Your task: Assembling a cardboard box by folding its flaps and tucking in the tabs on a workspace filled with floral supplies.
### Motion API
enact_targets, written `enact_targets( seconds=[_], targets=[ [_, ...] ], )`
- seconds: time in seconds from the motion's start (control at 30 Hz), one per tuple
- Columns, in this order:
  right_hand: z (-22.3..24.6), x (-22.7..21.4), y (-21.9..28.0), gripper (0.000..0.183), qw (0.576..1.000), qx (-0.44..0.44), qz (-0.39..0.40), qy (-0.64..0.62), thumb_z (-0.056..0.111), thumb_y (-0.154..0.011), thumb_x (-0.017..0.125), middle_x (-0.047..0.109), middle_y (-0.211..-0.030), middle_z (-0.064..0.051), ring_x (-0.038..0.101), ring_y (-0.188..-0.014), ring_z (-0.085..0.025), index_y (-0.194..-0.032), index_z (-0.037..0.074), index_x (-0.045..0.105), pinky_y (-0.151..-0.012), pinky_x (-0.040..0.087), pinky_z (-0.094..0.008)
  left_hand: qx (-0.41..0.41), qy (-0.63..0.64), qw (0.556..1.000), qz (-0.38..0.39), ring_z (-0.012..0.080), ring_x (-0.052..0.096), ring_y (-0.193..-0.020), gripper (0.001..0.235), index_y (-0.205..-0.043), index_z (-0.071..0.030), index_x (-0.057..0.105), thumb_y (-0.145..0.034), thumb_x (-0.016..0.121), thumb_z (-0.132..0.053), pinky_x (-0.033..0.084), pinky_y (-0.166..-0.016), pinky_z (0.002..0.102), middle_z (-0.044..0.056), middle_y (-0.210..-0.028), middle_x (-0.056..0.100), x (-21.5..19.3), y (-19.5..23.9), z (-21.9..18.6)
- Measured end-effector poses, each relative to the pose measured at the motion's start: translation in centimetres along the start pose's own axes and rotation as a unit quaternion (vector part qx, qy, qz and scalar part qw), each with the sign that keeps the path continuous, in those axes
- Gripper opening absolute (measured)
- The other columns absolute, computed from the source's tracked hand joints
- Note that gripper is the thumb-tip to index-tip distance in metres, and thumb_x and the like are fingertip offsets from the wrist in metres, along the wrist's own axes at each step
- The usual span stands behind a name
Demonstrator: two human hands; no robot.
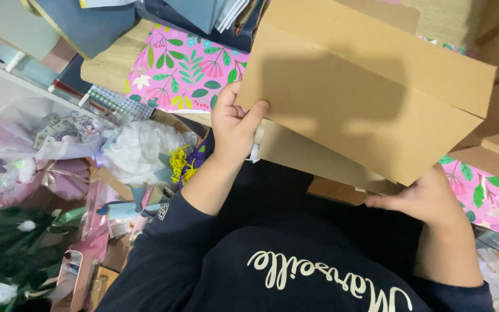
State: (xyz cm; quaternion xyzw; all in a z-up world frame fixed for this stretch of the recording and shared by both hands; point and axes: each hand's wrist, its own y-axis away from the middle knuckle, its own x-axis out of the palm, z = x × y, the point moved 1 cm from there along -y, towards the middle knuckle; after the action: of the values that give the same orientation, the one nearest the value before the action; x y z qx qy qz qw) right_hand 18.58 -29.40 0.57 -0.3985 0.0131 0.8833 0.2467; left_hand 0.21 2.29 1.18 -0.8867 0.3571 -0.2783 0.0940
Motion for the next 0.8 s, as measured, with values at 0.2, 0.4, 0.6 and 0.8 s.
enact_targets(
  seconds=[0.2,0.4,0.6,0.8],
  targets=[
    [-2.7,1.2,0.5,0.016,0.987,-0.026,-0.159,-0.02,0.015,-0.108,0.068,0.073,-0.113,-0.013,0.069,-0.112,-0.025,-0.108,-0.001,0.072,-0.101,0.054,-0.04,0.076,-0.146,0.986,0.02,0.0156,0.066,-0.11,0.039,-0.125,-0.007,0.066,-0.102,0.069,-0.039,0.054,-0.099,0.034,0.003,-0.117,0.07,-1.6,0.4,0.7],
    [-3.6,1.8,0.7,0.038,0.945,0.145,-0.269,-0.118,0.025,-0.12,0.068,0.055,-0.073,-0.002,0.05,-0.068,-0.009,-0.089,0.007,0.055,-0.06,0.04,-0.028,0.153,-0.28,0.926,0.201,0.0322,0.064,-0.121,0.094,-0.132,0.003,0.057,-0.089,0.05,-0.081,0.052,-0.106,0.044,0.018,-0.127,0.064,-2.7,0.4,0.3],
    [-2.5,2.8,0.4,0.029,0.953,0.165,-0.246,-0.066,0.016,-0.114,0.065,0.052,-0.083,0.002,0.048,-0.084,-0.01,-0.089,0.006,0.056,-0.075,0.041,-0.029,0.06,-0.28,0.933,0.216,0.0263,0.072,-0.117,0.018,-0.113,-0.006,0.074,-0.098,0.069,-0.015,0.059,-0.106,0.041,0.006,-0.119,0.075,0.1,1.4,-0.9],
    [0.2,2.9,-2.1,0.036,0.942,0.171,-0.277,0.085,0.023,-0.11,0.07,0.061,-0.08,-0.005,0.061,-0.076,-0.021,-0.134,0.001,0.055,-0.079,0.048,-0.039,-0.108,-0.493,0.857,0.103,0.0249,0.074,-0.072,0.038,-0.095,-0.007,0.063,-0.086,0.061,-0.044,0.053,-0.062,0.038,0.003,-0.075,0.073,2.2,0.4,0.1]
  ],
)
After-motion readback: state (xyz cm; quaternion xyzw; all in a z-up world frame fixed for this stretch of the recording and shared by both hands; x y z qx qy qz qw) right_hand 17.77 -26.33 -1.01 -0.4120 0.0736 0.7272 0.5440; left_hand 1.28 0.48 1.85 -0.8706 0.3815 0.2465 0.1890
